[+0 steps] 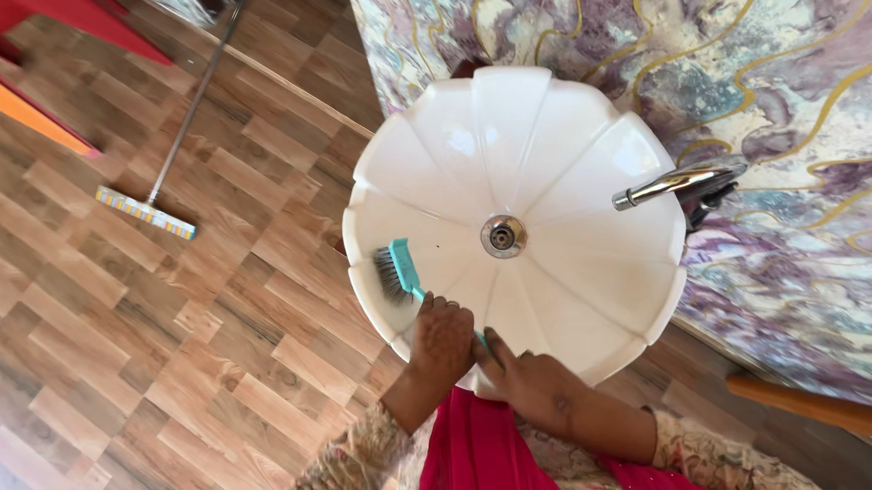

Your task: The person cleans a white petal-shaped washbasin by scrubbing the interior surfaces with a blue brush, then pouring purple liquid from a plastic jug into the sink and over the brush, and continuing to scrub different areas of the basin.

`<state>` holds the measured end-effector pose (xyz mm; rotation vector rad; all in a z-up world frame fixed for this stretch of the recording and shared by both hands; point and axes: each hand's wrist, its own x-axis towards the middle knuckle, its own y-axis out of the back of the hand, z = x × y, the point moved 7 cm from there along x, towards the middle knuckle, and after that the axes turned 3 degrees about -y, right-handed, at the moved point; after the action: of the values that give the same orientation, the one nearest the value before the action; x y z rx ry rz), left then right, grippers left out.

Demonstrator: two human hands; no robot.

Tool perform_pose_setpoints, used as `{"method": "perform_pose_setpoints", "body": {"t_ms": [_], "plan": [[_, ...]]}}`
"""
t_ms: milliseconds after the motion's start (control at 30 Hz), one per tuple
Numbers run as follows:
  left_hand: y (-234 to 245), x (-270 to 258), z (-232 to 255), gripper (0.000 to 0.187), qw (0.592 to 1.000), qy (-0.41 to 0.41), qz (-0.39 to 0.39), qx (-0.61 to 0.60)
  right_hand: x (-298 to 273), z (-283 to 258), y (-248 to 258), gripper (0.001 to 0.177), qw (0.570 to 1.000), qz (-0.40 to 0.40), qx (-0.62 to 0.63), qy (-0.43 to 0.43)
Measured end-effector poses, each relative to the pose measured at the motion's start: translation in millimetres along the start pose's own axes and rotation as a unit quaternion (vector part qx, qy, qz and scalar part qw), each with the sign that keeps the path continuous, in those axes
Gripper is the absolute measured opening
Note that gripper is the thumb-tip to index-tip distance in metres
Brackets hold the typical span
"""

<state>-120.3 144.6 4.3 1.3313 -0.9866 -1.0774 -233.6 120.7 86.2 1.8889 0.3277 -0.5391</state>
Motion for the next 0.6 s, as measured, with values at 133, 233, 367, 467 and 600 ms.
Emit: {"method": "perform_pose_setpoints", "body": {"t_ms": [133,233,367,467,600], "plan": [[17,36,-55,0.017,0.973,0.048,0.218,0.057,53,18,25,0.067,0.996,0.072,-0.006,-0.046],[17,74,-58,0.021,0.982,0.045,0.167,0.070,60,34,55,0.063,0.979,0.198,-0.040,-0.019],[3,7,16,0.016,0.990,0.043,0.126,0.037,-17,34,23,0.092,0.998,0.033,-0.046,0.007],[23,-24,43,0.013,0.982,0.025,0.183,0.037,-52,18,18,0.090,0.999,0.037,-0.030,-0.008],[47,1,-14,0.012,0.962,0.078,0.260,0.022,-3,-3,41,0.075,0.972,0.234,-0.029,-0.014]]}}
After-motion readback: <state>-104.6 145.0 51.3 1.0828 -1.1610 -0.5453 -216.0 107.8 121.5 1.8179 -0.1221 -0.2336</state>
